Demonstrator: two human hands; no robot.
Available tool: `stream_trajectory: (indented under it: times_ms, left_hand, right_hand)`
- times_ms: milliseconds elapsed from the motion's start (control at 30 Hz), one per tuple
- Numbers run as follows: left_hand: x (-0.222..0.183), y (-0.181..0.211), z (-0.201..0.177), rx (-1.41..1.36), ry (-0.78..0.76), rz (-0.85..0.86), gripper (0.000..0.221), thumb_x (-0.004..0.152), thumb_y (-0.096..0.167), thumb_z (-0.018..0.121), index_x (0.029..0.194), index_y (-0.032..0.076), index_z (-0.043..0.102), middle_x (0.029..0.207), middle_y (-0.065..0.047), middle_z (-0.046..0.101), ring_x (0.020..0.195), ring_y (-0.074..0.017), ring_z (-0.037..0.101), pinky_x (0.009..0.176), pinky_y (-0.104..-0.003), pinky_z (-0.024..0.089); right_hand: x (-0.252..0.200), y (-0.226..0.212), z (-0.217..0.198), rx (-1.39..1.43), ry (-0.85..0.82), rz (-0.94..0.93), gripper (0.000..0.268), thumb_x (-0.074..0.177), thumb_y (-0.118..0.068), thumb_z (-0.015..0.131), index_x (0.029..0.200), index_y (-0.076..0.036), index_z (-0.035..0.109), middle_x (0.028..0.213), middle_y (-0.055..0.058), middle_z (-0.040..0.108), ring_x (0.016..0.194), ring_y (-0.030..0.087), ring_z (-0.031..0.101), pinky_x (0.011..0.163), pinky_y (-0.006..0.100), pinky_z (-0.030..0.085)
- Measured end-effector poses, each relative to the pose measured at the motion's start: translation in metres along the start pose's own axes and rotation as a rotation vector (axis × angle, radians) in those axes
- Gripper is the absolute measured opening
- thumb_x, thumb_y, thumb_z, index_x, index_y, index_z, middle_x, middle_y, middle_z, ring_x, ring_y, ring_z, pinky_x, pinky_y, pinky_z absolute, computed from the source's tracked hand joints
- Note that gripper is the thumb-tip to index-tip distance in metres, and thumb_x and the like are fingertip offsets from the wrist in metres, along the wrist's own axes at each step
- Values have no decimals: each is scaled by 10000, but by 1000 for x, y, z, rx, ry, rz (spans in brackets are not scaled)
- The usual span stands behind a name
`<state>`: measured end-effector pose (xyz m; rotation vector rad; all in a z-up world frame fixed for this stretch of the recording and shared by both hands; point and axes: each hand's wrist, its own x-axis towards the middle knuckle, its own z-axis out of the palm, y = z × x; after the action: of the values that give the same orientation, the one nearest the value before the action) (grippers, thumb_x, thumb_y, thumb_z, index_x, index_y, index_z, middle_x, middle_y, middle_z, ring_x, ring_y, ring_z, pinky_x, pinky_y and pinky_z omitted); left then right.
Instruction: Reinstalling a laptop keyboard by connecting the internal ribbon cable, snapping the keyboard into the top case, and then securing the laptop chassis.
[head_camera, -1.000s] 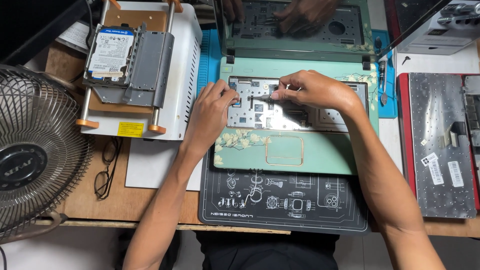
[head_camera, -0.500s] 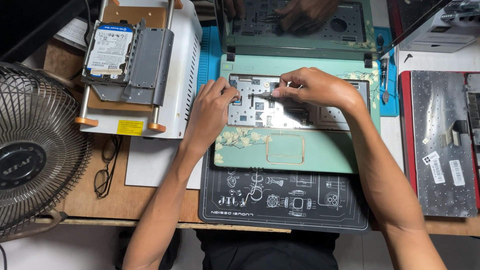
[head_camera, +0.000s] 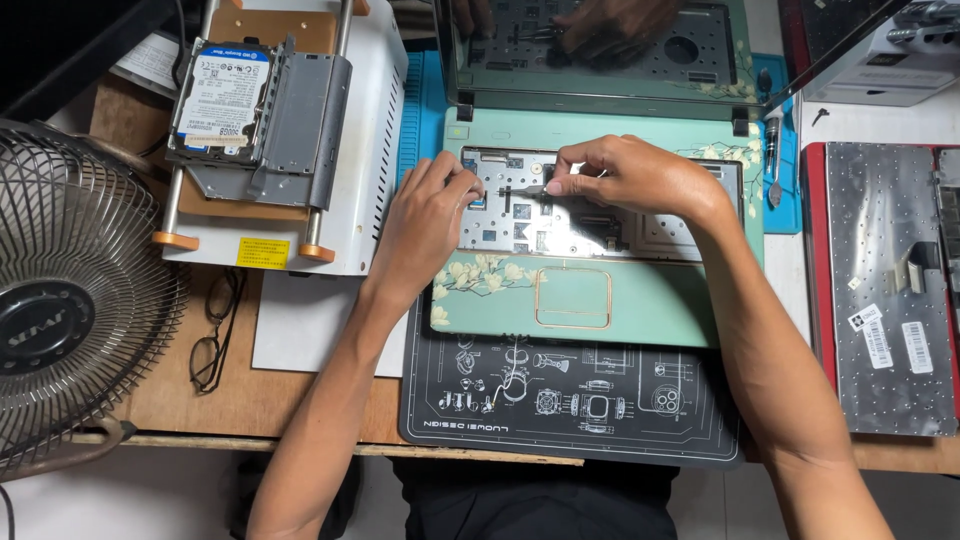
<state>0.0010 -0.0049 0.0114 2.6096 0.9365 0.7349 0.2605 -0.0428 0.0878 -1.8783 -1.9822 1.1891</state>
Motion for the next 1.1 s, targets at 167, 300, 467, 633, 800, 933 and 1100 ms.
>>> stream_trajectory:
  times_ms: [167,300,467,633,800,933,1100]
  left_hand:
    - [-1,-5,3,35,-16,24,91,1038,120,589,963,133,638,906,20,444,841,-200,527,731,-333,396]
    - [-2,-9,9,108,-5,49,85,1027,96,598,965,134,643,907,22,452,823,-194,517,717,-333,380]
    - [-3,-11,11,127,10,77,125,994,38,609,946,148,643,882,36,435,785,-180,490,715,-319,361]
    - [-1,-9,8,138,5,86,166,973,-5,605,932,149,648,874,40,433,766,-167,468,717,-311,352]
    - [-1,-8,5,96,-6,75,160,985,-3,594,919,131,651,862,25,456,774,-178,497,714,-309,359]
    - [0,-7,7,81,8,65,130,1006,25,594,918,110,637,869,13,454,789,-192,518,715,-315,374]
    - [-1,-3,6,110,-9,60,116,1015,33,590,928,85,648,881,-1,468,810,-195,548,723,-317,389]
  right_hand:
    - [0,-1,1,-2,1,-4,345,999,-443,655,834,-146,719,544,55,607,544,214,477,627,349,455]
    - [0,0,1,10,0,-3,356,999,-441,657,826,-133,703,550,71,611,551,220,471,632,357,455]
    - [1,1,2,7,-7,2,357,1000,-441,655,827,-132,700,554,68,602,557,219,460,619,350,437]
    - [-2,-1,0,5,-3,8,350,999,-442,657,827,-141,704,553,68,609,553,213,441,621,348,439]
    - [-4,-2,-2,19,6,-2,344,996,-426,665,823,-132,705,557,68,619,574,221,511,626,342,439]
    - [-3,-3,-3,18,5,2,349,997,-440,665,817,-143,703,551,68,610,565,225,477,631,353,450]
    - [-1,0,-2,8,6,-1,345,993,-443,670,822,-145,699,553,66,615,571,226,487,635,354,456]
